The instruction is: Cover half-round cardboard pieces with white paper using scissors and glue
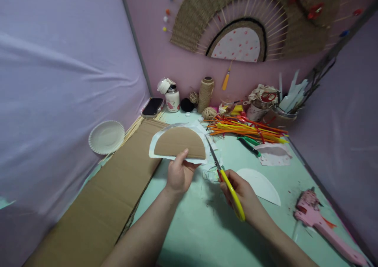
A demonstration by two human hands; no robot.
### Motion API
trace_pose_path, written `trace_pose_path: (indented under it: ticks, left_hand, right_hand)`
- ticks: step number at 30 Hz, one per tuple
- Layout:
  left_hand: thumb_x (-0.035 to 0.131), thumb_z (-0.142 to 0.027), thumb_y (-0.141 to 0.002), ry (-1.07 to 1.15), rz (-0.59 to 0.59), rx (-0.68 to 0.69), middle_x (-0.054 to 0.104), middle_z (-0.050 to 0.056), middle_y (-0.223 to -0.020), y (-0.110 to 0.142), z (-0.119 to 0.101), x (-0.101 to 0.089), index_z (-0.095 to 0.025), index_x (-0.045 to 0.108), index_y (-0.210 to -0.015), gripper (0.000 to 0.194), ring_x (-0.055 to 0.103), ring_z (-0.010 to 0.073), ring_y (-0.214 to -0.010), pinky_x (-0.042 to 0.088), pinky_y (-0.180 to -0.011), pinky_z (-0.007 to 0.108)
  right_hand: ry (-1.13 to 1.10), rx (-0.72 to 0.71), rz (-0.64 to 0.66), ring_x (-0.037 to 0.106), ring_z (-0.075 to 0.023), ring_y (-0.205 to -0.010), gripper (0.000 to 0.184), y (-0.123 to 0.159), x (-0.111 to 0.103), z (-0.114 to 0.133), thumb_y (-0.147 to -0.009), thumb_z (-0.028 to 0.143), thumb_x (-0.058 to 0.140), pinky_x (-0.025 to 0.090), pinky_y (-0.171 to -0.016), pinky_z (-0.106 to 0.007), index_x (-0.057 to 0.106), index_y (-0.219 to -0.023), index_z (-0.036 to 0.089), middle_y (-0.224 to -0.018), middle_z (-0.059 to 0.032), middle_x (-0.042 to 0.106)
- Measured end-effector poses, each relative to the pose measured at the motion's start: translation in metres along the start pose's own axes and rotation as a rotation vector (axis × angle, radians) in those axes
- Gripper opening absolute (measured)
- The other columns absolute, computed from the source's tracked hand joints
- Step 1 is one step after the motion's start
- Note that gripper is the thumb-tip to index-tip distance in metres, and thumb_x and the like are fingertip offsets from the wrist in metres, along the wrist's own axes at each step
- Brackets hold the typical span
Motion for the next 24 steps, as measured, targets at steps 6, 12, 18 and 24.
trace_pose_path:
  ticks: [6, 12, 18, 24]
  left_hand:
    - [0.07, -0.018, -0.071, 0.006, 0.011, -0.015, 0.075, 0.003, -0.083, -0.0004, 0.001, -0.0014, -0.016, 0.068, -0.108, 0.037, 0.069, 0.0181, -0.075, 0.055, -0.079, 0.036]
    - [0.069, -0.018, -0.071, 0.015, 0.021, -0.024, 0.076, 0.004, -0.083, -0.0011, 0.0008, -0.001, -0.016, 0.069, -0.108, 0.037, 0.069, 0.0198, -0.076, 0.055, -0.079, 0.038]
    - [0.067, -0.016, -0.072, 0.03, 0.024, -0.046, 0.075, 0.004, -0.081, -0.002, 0.0015, -0.0005, -0.015, 0.069, -0.107, 0.035, 0.069, 0.0199, -0.074, 0.055, -0.078, 0.039]
    - [0.057, -0.012, -0.077, 0.085, -0.026, -0.135, 0.076, 0.005, -0.08, -0.0038, 0.0018, 0.0, -0.013, 0.069, -0.106, 0.031, 0.071, 0.0193, -0.076, 0.054, -0.086, 0.037]
  right_hand:
    - [-0.029, 0.011, -0.007, 0.038, -0.008, -0.04, 0.051, 0.0004, -0.0008, -0.0001, -0.068, 0.069, 0.068, 0.031, -0.037, -0.022, 0.045, -0.072, 0.023, -0.052, 0.0081, 0.042]
    - [-0.029, -0.014, -0.014, 0.035, -0.0076, -0.042, 0.049, -0.0006, -0.0021, -0.005, -0.075, 0.069, 0.063, 0.029, -0.039, -0.022, 0.046, -0.079, 0.023, -0.056, 0.0076, 0.043]
    - [-0.076, -0.091, 0.08, 0.034, -0.0082, -0.051, 0.047, -0.001, 0.0017, -0.0064, -0.077, 0.066, 0.062, 0.029, -0.046, -0.022, 0.044, -0.087, 0.023, -0.066, 0.0062, 0.044]
    - [0.065, -0.073, 0.022, 0.035, -0.0093, -0.053, 0.037, 0.0002, -0.0004, 0.0024, -0.078, 0.056, 0.061, 0.029, -0.047, -0.023, 0.043, -0.081, 0.023, -0.065, 0.0059, 0.042]
Point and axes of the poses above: each hand's wrist, its own y-axis away from the middle knuckle, its own x-axis out of the palm, z = x × y, the point moved 6 cm from there along -y, towards the middle knuckle
